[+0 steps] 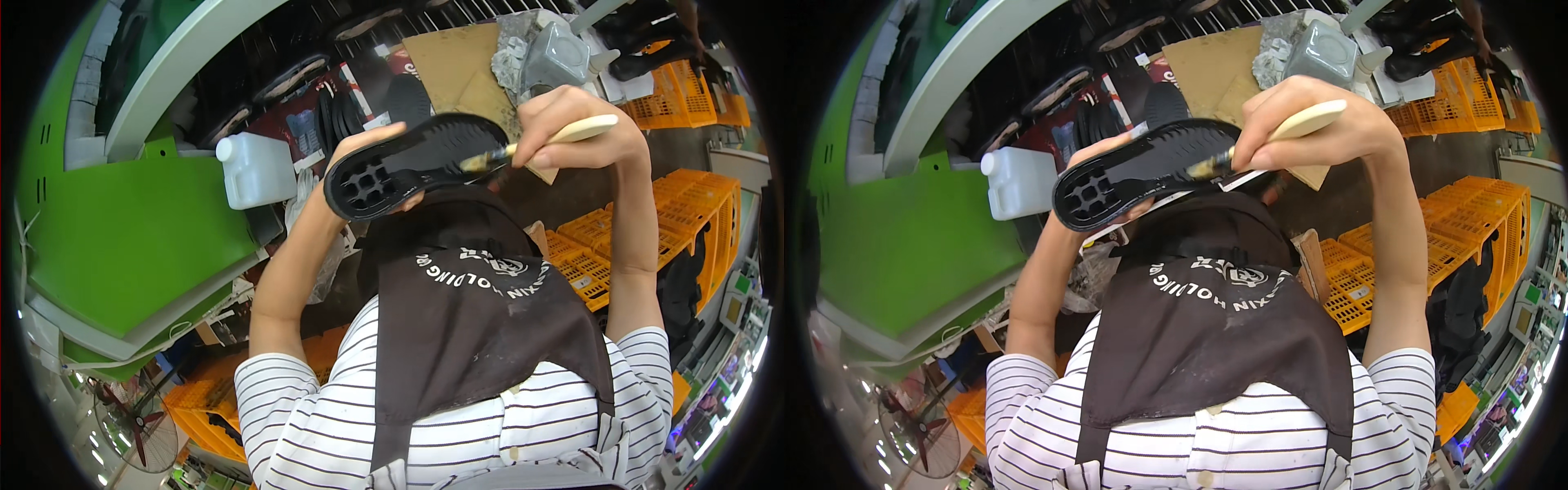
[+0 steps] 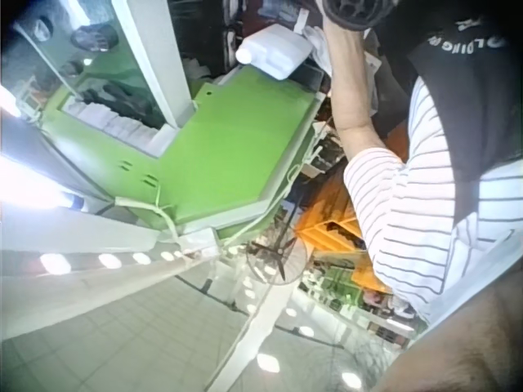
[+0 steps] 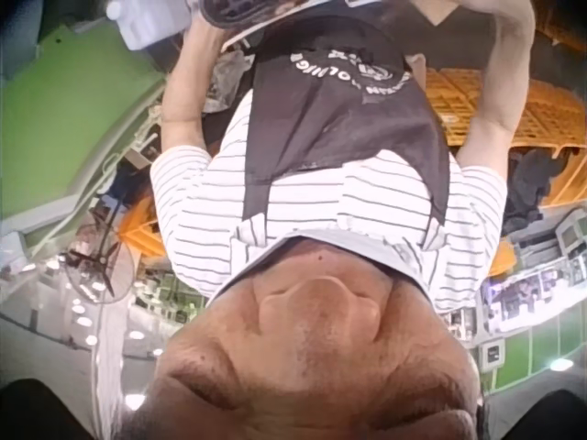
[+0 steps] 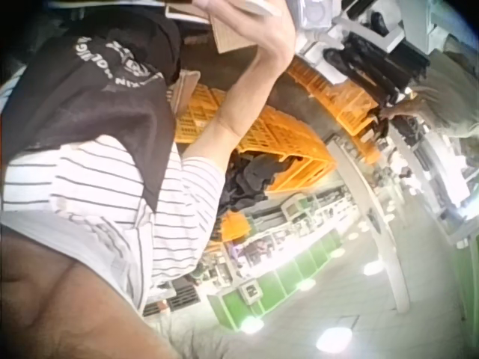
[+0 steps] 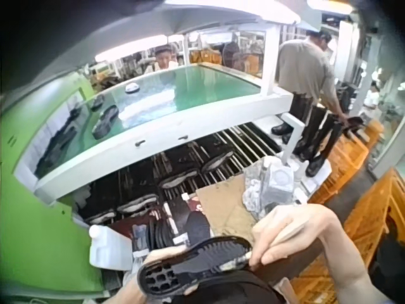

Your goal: The recorder applies a liquid adhesive using a brush to the bottom of shoe soles and then places them onto a moving conveyor belt.

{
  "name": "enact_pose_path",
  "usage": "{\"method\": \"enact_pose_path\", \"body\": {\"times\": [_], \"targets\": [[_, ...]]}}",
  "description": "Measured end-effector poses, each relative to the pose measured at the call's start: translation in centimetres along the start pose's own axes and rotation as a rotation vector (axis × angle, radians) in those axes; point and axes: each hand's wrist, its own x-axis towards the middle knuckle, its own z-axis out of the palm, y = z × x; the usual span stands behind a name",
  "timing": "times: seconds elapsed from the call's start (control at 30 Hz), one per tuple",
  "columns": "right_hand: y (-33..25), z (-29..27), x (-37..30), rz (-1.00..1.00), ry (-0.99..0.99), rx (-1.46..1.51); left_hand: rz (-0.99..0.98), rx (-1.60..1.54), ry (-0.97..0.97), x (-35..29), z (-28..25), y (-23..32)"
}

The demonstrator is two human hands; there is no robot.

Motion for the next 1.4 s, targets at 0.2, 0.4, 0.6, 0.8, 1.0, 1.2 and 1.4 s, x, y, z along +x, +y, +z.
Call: {"method": "enact_pose_path", "body": {"times": [0.2,0.4,0.6,0.8,1.0,1.2,1.4], "targets": [[-1.3,3.7,0.6,-0.117,0.303,-0.129,0.133,-0.028,0.058,-0.2,0.7,-0.1],[-0.8,7.2,1.8,-0.128,0.283,-0.141,0.182,-0.077,0.183,0.1,2.0,-0.5],[1.7,6.4,0.4,0.018,0.476,-0.262,0.178,0.002,-0.025,-0.1,0.8,-1.1],[3.1,6.0,-0.9,0.147,0.716,-0.366,0.257,0.114,0.124,-0.5,1.6,-2.5],[3.1,8.0,1.1,0.289,0.943,-0.096,0.473,0.448,0.254,0.3,2.0,-3.4],[1.4,7.0,1.5,0.137,0.807,-0.112,0.463,0.252,0.239,-0.3,1.4,-3.3],[1.2,10.9,2.1,-0.104,0.539,-0.441,0.438,0.098,0.185,-0.3,-1.1,-3.2]]}}
